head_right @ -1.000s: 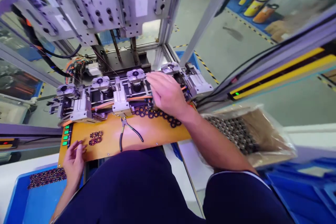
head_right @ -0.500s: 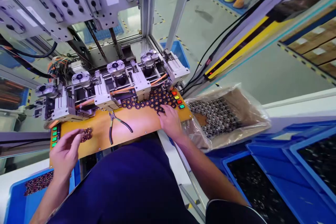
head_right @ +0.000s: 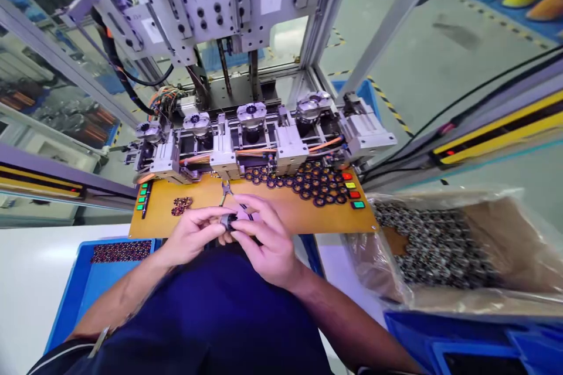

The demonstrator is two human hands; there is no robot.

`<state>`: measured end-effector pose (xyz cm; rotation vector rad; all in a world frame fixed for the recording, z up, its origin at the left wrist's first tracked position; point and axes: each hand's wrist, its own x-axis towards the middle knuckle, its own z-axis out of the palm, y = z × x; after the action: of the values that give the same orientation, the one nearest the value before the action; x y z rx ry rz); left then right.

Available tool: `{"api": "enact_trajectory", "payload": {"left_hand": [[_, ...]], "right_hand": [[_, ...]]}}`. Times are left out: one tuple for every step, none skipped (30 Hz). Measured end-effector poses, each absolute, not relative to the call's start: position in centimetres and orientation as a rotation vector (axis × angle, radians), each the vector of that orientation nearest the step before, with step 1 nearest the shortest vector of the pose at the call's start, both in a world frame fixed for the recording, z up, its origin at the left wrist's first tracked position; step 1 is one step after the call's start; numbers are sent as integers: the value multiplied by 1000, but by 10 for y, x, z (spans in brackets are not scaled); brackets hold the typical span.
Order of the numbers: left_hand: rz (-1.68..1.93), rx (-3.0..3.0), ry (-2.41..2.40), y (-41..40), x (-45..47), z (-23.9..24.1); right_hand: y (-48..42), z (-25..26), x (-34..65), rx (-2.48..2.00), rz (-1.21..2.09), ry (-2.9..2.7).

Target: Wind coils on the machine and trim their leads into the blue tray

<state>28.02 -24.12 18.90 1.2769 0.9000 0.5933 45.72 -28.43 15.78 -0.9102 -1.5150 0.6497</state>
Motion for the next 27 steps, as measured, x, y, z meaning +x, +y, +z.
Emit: {"api": "enact_trajectory", "payload": {"left_hand": [[667,1373,937,-244,277,190],[743,1497,965,-245,274,192],[820,1629,984,-247,271,193],[889,1748,994,-248,269,193],[943,1837,999,-248,267,194],[983,1890,1006,-248,267,194],[1007,1915,1021,-249,266,194],[1022,1927,1040,-249,266,194],[1031,1934,1059,-249,266,193],[1035,1947,1070,-248,266,193],[1039,1967,1073,-248,265,193],[1042,1987,1080,-248,263,192],[1042,1999,1101,-247,259,191],[1041,1993,1140,-246,254,189],[1037,1962,1191,-246,247,187],[1031,1907,1258,-246,238,183],[1029,1830,1335,-247,227,179],[1022,1744,1407,-248,215,173],[1027,1652,1502,-249,202,166],[1055,1555,1620,-251,189,158],[1076,1474,1732,-252,176,149],[1089,1407,1821,-253,164,140],[1099,1346,1893,-254,153,131],[1099,1273,1977,-254,144,122],[1087,1211,2046,-254,137,114],[1064,1161,2091,-255,132,107],[1040,1109,2128,-255,128,102]], "right_hand": [[-282,159,454,-898,713,-1500],[-280,160,452,-890,792,-1476],[-278,160,450,-883,875,-1444],[-276,160,449,-879,952,-1409],[-274,159,447,-878,1015,-1378],[-273,159,445,-880,1062,-1354],[-272,159,442,-883,1093,-1343],[-271,159,440,-888,1114,-1342],[-270,159,437,-889,1129,-1347],[-270,159,434,-886,1142,-1357],[-268,160,433,-881,1151,-1375],[-266,161,433,-882,1142,-1410],[-262,164,436,-888,1114,-1462],[-256,167,441,-899,1069,-1520],[-247,171,450,-915,1011,-1577],[-234,175,463,-936,949,-1624],[-219,179,479,-963,884,-1658],[-201,183,498,-995,821,-1680],[-181,186,520,-1033,751,-1693],[-160,188,544,-1100,644,-1721],[-139,189,568,-1162,538,-1747],[-119,189,591,-1224,475,-1754],[-100,188,613,-1295,401,-1779],[-84,186,632,-1357,344,-1806],[-70,183,647,-1400,314,-1831],[-59,180,659,-1433,291,-1864],[-50,177,666,-1454,283,-1898]]}}
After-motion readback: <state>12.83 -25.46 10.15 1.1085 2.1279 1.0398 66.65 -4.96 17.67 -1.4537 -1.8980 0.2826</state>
